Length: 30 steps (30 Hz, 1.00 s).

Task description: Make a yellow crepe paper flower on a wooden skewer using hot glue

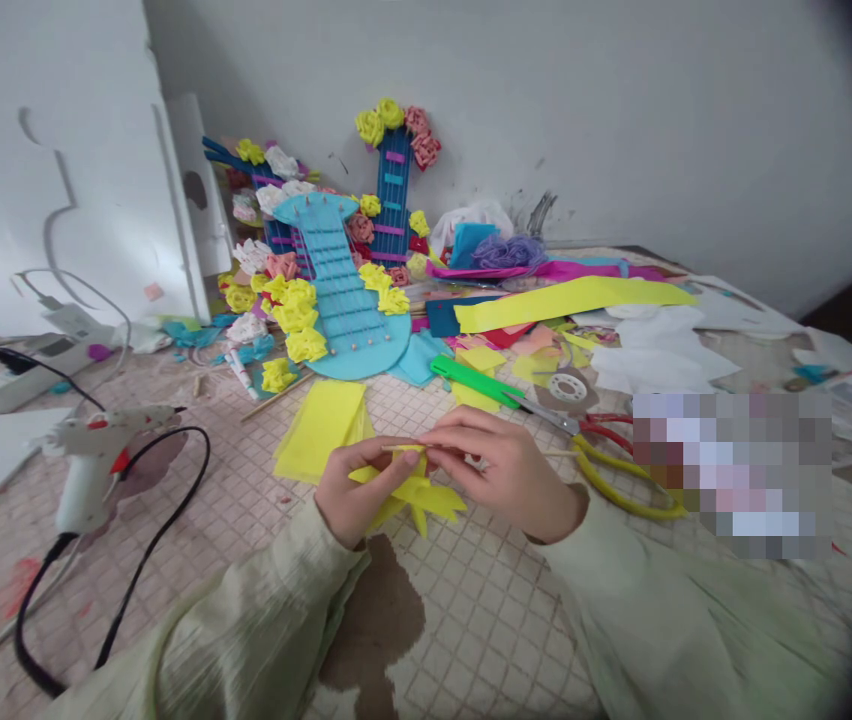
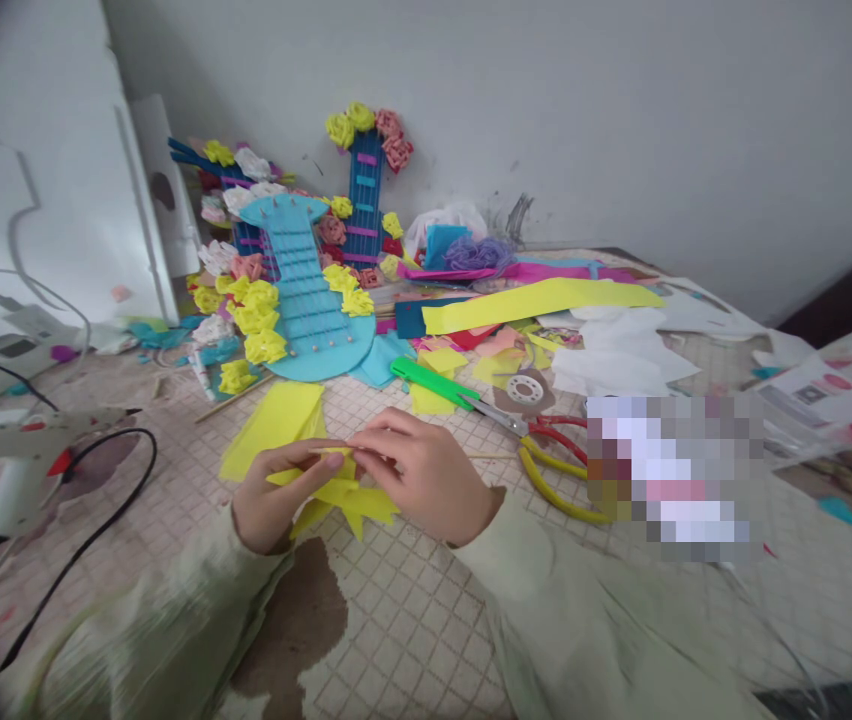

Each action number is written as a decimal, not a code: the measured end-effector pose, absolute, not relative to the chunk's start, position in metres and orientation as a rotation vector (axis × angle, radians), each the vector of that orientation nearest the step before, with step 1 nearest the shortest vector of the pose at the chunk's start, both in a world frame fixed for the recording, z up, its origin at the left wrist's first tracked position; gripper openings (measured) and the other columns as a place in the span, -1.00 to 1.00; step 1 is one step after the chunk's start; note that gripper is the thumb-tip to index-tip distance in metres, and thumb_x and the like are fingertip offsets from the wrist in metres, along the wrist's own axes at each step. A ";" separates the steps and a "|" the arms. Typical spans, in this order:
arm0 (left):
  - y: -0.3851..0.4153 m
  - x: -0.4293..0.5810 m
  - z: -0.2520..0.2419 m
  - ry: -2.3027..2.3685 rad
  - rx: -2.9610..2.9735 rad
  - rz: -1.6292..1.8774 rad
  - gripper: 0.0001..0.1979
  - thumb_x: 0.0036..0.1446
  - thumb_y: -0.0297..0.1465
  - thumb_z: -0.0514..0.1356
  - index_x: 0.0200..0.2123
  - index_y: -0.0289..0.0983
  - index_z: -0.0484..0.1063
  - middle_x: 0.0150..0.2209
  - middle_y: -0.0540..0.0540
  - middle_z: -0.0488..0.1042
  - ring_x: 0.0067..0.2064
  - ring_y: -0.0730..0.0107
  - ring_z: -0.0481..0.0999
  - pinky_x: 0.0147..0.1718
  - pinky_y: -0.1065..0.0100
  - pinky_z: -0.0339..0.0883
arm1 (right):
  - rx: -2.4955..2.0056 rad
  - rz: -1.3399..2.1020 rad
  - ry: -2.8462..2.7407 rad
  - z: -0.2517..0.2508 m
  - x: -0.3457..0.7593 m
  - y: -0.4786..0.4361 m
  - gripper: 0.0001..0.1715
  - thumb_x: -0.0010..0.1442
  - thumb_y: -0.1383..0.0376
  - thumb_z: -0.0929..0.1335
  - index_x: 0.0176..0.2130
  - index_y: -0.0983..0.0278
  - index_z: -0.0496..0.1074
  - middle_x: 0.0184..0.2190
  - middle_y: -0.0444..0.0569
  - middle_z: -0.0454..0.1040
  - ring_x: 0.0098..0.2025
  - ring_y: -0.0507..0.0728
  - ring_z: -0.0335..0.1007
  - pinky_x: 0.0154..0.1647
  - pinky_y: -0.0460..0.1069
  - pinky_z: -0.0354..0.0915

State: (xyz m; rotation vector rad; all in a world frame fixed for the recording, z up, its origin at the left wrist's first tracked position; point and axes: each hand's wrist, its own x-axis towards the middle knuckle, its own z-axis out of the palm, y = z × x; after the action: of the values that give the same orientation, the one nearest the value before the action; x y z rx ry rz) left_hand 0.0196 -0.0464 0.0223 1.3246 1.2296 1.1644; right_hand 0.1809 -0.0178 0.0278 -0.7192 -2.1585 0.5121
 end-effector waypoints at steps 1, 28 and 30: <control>-0.046 0.019 0.023 1.242 1.362 1.157 -0.79 -0.08 -0.33 0.20 -0.39 -0.34 0.53 -0.48 -0.10 0.56 -0.47 0.38 0.49 -0.51 0.47 0.33 | -0.734 0.544 -2.142 0.029 0.180 -0.018 -0.80 0.12 0.38 0.25 -0.24 0.28 0.41 -0.34 -0.04 0.41 -0.36 0.00 0.33 -0.38 -0.09 0.29; -0.051 0.020 0.019 1.264 1.550 1.125 -0.81 0.02 -0.35 0.13 -0.36 -0.28 0.52 -0.42 -0.06 0.56 -0.42 0.42 0.47 -0.44 0.49 0.31 | -0.816 0.555 -2.118 0.030 0.178 -0.021 -0.80 0.16 0.31 0.23 -0.38 0.29 0.42 -0.48 -0.09 0.40 -0.43 -0.01 0.28 -0.40 -0.10 0.20; -0.051 0.020 0.017 1.271 1.566 1.121 -0.81 0.02 -0.36 0.13 -0.36 -0.28 0.52 -0.42 -0.06 0.56 -0.43 0.42 0.47 -0.45 0.49 0.31 | -0.813 0.566 -2.121 0.030 0.178 -0.021 -0.78 0.16 0.31 0.22 -0.39 0.29 0.42 -0.48 -0.09 0.41 -0.42 -0.01 0.29 -0.42 -0.10 0.21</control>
State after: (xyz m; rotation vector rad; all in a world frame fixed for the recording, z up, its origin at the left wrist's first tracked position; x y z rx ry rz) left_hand 0.0200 -0.0507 0.0174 1.5665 1.2713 1.1206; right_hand 0.1785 -0.0211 0.0303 -0.8132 -2.1209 0.5665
